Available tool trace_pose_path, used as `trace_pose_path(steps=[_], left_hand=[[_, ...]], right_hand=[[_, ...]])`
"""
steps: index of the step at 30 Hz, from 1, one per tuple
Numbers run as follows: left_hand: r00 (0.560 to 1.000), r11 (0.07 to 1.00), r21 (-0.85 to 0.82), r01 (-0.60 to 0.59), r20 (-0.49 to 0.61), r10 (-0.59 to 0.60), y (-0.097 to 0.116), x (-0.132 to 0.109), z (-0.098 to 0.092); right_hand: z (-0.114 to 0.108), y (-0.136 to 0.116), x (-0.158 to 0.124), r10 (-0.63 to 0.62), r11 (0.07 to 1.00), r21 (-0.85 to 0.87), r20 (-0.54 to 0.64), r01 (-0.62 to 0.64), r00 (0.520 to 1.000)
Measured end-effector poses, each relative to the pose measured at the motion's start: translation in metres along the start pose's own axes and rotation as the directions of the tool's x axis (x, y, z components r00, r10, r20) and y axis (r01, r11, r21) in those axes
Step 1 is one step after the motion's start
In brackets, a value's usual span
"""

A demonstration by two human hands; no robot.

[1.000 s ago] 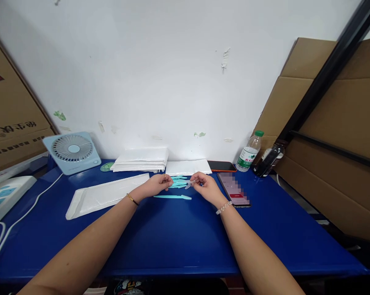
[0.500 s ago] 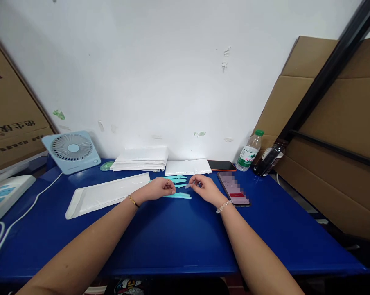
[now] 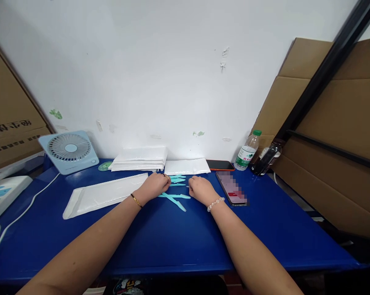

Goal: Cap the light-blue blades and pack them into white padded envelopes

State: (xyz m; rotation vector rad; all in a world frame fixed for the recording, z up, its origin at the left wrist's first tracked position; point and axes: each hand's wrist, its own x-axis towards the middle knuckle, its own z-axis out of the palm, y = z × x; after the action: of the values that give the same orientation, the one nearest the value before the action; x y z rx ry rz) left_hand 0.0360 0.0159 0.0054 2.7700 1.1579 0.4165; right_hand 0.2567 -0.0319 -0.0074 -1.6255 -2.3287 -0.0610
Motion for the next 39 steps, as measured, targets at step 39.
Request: trace_pose_path(steps=[39], left_hand=[[0.984, 0.932, -0.359, 0.049, 0.176, 0.015, 0.005, -0.007, -0.005]], right_hand=[[-0.019, 0.034, -0.013, 0.361, 0.849, 0.458, -0.137, -0.264, 0.923]])
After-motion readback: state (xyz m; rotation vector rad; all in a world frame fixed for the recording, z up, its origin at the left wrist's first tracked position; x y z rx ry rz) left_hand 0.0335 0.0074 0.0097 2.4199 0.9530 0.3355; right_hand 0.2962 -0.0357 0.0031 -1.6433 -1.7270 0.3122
